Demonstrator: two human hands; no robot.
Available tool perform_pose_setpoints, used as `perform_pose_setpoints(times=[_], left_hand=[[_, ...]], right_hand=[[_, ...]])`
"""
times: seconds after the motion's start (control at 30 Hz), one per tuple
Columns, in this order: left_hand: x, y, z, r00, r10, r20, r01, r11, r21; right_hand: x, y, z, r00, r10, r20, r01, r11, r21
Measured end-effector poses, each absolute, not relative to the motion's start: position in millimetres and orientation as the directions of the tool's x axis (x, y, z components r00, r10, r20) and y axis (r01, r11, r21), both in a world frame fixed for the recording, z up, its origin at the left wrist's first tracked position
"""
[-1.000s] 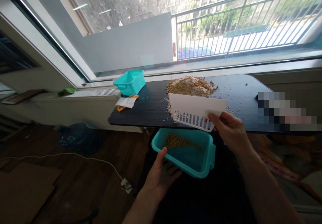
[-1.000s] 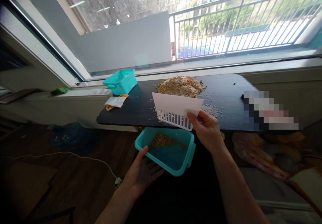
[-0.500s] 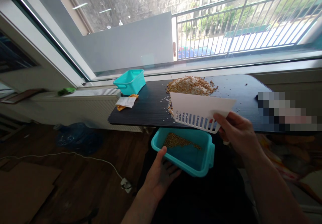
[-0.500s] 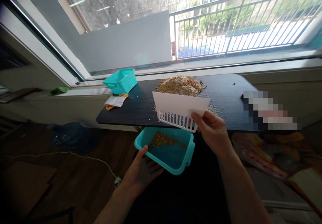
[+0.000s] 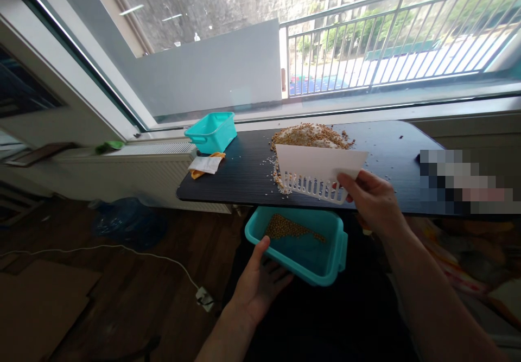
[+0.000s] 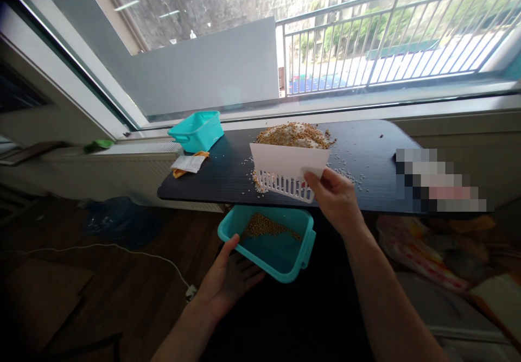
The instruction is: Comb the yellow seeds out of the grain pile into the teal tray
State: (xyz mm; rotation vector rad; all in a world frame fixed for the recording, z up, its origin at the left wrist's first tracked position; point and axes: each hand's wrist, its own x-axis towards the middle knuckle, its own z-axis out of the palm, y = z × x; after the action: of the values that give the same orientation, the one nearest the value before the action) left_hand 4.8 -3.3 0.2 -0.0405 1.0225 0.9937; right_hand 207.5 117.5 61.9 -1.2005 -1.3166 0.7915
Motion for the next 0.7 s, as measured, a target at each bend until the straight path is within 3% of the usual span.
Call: perform_pose_setpoints(times=[0.7], left_hand=[[6.4, -2.6, 3.1, 0.134, 0.663, -0.737, -0.702, 0.588, 0.402]], right_hand=[[210.9, 105.7, 63.3, 0.138, 0.969, 0.207, 0.086, 0.197, -0.977]])
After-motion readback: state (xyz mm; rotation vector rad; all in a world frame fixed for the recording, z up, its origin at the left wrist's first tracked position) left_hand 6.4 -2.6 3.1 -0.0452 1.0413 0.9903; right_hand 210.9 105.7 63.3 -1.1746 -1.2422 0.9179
